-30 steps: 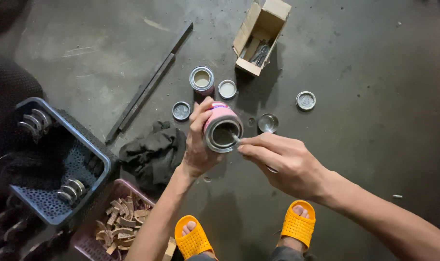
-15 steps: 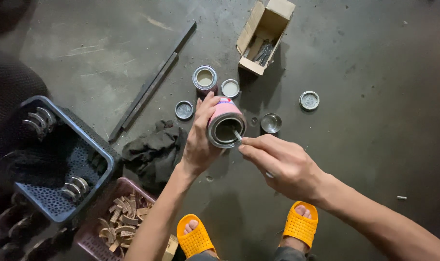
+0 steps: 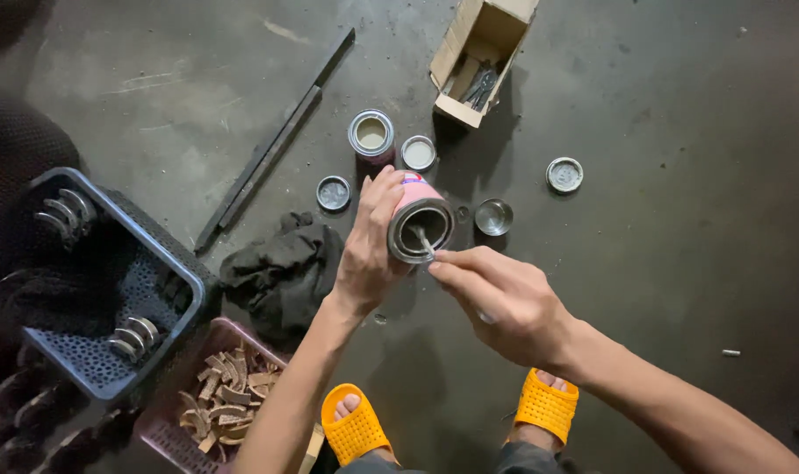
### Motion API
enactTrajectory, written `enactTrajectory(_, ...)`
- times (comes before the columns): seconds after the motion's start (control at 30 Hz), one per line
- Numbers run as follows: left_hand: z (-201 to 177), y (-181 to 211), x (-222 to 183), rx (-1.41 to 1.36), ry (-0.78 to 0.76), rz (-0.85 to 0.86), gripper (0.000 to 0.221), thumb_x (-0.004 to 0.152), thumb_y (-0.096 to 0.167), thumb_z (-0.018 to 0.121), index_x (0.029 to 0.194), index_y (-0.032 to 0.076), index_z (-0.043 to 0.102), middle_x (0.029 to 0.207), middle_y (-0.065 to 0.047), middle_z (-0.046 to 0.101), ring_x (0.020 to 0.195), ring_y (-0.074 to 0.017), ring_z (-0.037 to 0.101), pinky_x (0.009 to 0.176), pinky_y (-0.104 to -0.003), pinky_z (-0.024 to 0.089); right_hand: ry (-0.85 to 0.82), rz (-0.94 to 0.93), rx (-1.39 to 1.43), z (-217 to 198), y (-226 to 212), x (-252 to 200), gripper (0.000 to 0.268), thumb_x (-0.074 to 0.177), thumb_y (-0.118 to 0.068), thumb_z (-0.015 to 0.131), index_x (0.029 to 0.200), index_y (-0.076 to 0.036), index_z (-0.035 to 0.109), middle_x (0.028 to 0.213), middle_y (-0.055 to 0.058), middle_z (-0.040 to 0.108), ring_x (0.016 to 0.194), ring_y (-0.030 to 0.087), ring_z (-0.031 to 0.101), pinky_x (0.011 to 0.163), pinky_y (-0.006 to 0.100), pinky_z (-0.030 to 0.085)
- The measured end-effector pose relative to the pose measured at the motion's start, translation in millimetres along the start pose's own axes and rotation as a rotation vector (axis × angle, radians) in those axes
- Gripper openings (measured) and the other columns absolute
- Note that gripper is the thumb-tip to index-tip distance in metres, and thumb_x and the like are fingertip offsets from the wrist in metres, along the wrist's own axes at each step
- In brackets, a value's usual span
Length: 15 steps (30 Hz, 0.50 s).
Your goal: Mixing different paint colors and fluids from small cans using a spoon and screwdriver.
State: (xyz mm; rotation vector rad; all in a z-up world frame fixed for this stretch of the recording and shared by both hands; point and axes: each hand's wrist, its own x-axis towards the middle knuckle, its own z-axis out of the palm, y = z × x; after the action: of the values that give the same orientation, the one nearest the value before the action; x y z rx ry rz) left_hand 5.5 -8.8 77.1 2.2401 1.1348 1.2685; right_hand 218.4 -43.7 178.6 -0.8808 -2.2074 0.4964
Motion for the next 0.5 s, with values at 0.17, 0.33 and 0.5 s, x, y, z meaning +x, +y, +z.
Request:
enactTrajectory(0.17, -2.1, 2.4, 2.6, -0.011, -0.034, 0.018, 0.079, 0.090, 0.016, 0.082, 0.150, 0.001, 0.033, 0.153, -0.024, 0.045, 0.146, -0.0457, 0.046, 0.127, -0.062, 0.034, -0.078, -0.126, -0.112, -5.3, 10.0, 6.1, 0.041, 0.076, 0.006, 0.070, 0.116, 0.008, 0.064, 0.112, 0.024, 0.069, 0.094, 0.035, 0.072, 0.081, 0.041, 0.062)
enactTrajectory(0.33, 0.9, 1.8, -9.9, 0.015, -0.034, -0.003, 0.076, 0.092, 0.014, 0.081, 0.150, 0.002, 0.033, 0.154, -0.024, 0.044, 0.148, -0.0460, 0.045, 0.128, -0.062, 0.034, -0.046, 0.042, -0.004, 10.5, 11.3, -10.4, 0.027, 0.089, 0.002, 0.073, 0.114, 0.005, 0.065, 0.109, 0.019, 0.070, 0.091, 0.030, 0.074, 0.077, 0.036, 0.061)
enactTrajectory(0.5, -6.6, 4.1, 3.9, -0.045, 0.010, -0.003, 0.082, 0.090, 0.015, 0.084, 0.151, 0.006, 0.031, 0.155, -0.021, 0.044, 0.150, -0.0427, 0.042, 0.129, -0.064, 0.030, 0.021, 0.122, 0.075, 1.6, 1.6, -2.9, 0.022, 0.090, 0.002, 0.073, 0.111, 0.000, 0.069, 0.107, 0.014, 0.073, 0.090, 0.027, 0.074, 0.076, 0.035, 0.061)
